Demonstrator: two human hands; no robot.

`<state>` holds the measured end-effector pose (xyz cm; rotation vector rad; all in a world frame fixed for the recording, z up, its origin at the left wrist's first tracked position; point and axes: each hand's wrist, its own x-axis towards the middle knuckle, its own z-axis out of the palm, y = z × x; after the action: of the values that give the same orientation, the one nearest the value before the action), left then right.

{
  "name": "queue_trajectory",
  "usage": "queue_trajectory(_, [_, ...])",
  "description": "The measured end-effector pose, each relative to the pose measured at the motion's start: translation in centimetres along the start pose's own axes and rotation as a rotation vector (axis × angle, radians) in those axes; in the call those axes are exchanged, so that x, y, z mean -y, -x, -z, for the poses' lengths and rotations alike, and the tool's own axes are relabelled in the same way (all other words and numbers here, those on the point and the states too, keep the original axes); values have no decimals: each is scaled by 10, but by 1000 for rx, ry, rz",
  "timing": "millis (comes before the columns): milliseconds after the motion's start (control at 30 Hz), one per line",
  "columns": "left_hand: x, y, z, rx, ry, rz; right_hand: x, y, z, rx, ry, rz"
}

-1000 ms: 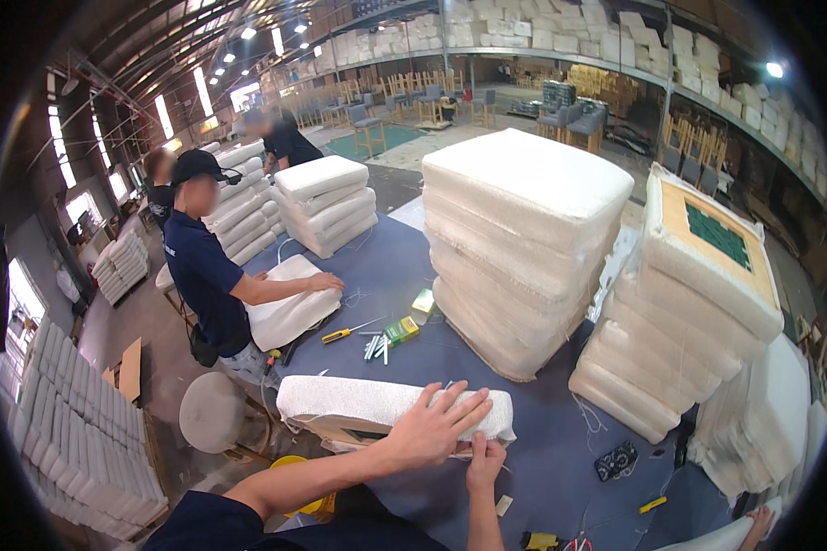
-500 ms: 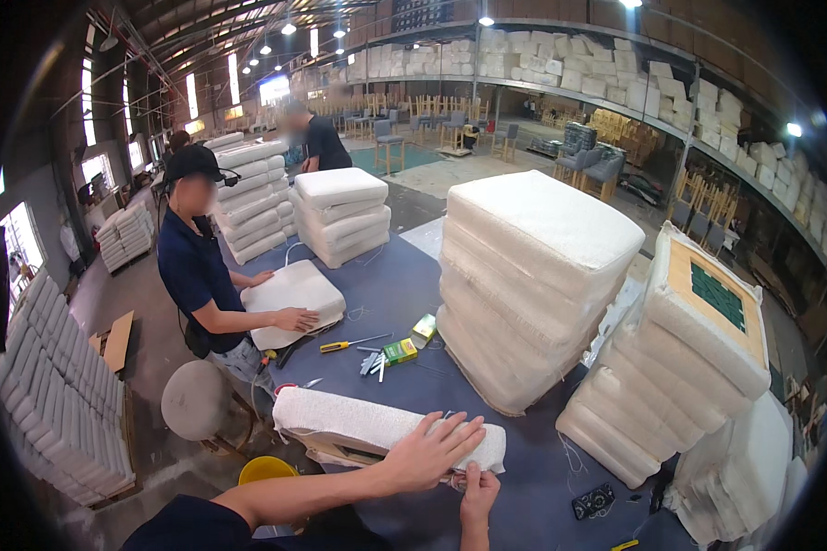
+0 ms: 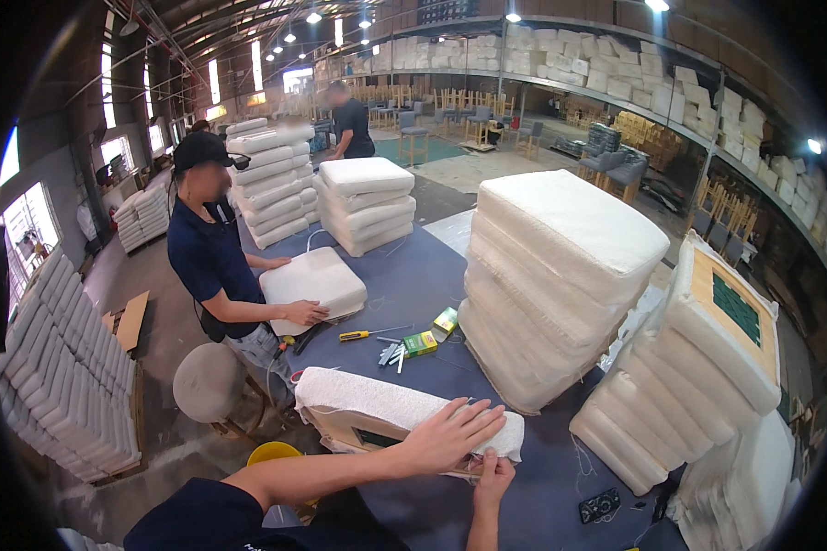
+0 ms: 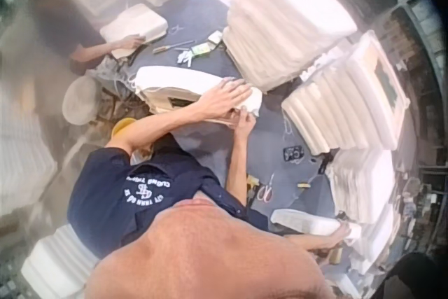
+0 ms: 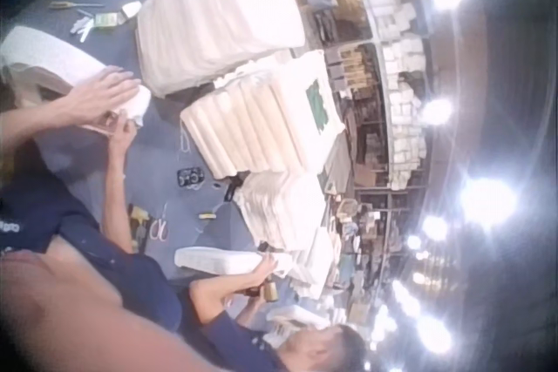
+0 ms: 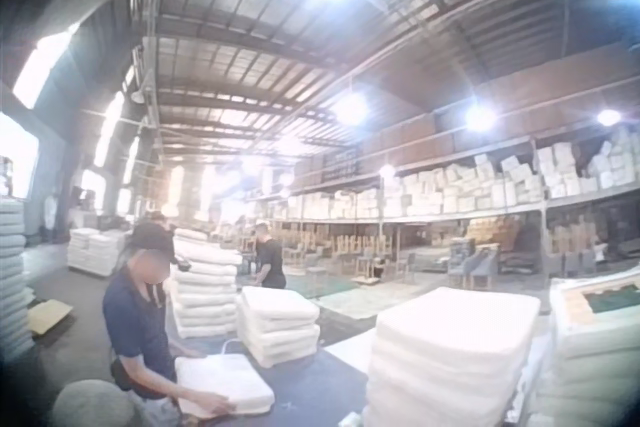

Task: The person wraps white fabric around a rectangular cushion base and secures it using a staple gun. They repeatedly fold the fabric edges and apply staples along the sides, then flip the cushion to work on other edges. The person handles multiple cushion units, stacking completed ones on the table.

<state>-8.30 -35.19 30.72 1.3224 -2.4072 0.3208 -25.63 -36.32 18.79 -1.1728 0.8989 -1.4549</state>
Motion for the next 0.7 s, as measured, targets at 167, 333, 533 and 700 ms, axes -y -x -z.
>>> queue_trajectory(167, [4,-2,-5,-28,-36,-14,-5,-2,2,-2,12,-14])
queue_trajectory(333, [5,-5,-1,31,34,7,-1,-7,1,6,25,-24])
queue_trajectory(533, [9,-7,-3,24,-2,-1,-5,-11,3,-5,12,-29])
queue_trajectory(700, [10,-8,-3,23,-22,-16,-8,-11,3,9,-24,-49])
